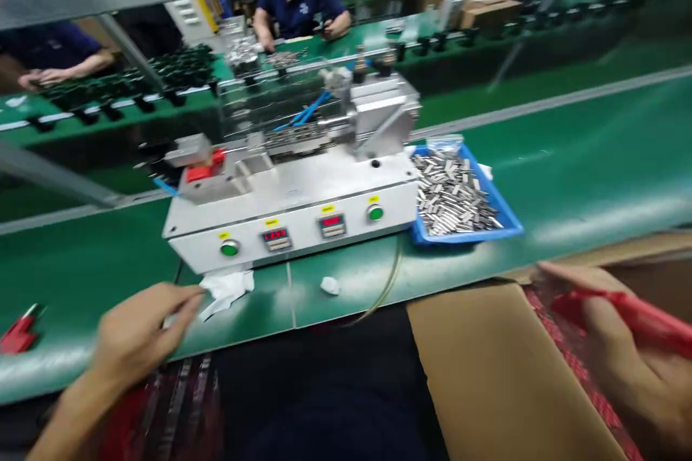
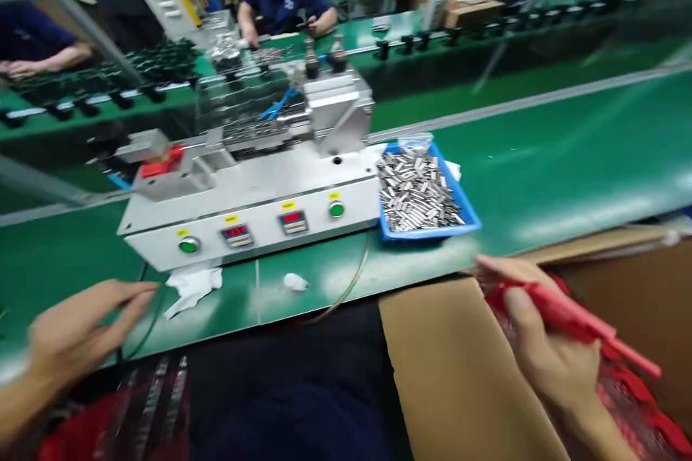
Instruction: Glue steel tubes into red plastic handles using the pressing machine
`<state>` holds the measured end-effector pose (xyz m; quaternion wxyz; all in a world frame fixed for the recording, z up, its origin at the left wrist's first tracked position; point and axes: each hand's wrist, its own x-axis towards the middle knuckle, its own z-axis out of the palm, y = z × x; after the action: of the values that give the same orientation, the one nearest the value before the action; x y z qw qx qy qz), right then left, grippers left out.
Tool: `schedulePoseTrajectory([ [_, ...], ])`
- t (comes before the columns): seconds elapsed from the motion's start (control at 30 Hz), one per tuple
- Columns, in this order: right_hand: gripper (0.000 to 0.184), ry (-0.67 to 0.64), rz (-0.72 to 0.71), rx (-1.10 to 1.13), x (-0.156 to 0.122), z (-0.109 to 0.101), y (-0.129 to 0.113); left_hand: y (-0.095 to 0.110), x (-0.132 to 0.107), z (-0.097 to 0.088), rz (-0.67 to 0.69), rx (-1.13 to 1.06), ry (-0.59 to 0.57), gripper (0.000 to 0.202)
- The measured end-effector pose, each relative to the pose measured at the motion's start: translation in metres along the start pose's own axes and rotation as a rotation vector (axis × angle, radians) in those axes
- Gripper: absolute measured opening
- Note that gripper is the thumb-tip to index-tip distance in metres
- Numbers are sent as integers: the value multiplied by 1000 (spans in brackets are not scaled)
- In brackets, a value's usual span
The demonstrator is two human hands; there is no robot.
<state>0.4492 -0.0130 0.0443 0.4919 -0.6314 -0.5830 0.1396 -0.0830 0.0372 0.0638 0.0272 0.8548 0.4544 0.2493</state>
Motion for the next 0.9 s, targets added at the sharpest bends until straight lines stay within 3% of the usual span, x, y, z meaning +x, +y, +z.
schedulePoseTrajectory([
  [0.03, 43, -125, -67, 45, -2, 20, -20, 4, -6, 11, 52, -47, 46, 11],
  [0.07, 44, -269, -132, 87, -5, 42, -39, 11, -8, 25, 96, -151, 16, 12],
  [0.17, 49, -643, -309, 214, -20, 109, -88, 46, 0, 68, 102, -571, -182, 46],
  [0.2, 50, -718, -370, 251, -25, 130, -99, 58, 4, 79, 104, -694, -207, 56],
  [0.27, 54, -809, -472, 298, -34, 166, -115, 77, 7, 92, 63, -877, -180, 55],
  [0.33, 59, -840, -539, 305, -39, 188, -119, 84, 3, 96, -18, -986, -103, 44],
  [0.43, 60, -793, -613, 250, -44, 200, -108, 76, -12, 95, -168, -1104, -31, 40],
  [0.5, 48, -588, -590, 191, -46, 202, -93, 65, -23, 98, -329, -1181, -18, 42],
  [0.6, 33, -288, -373, 71, -50, 212, -70, 52, -33, 110, -652, -1311, 27, 47],
  [0.7, 31, -360, -272, -17, -52, 229, -58, 47, -34, 122, -843, -1420, 129, 51],
  [0.8, 19, -467, -255, 28, -51, 242, -58, 46, -32, 127, -854, -1452, 166, 49],
  [0.9, 19, -548, -142, 134, -48, 242, -67, 45, -32, 127, -838, -1439, 124, 45],
])
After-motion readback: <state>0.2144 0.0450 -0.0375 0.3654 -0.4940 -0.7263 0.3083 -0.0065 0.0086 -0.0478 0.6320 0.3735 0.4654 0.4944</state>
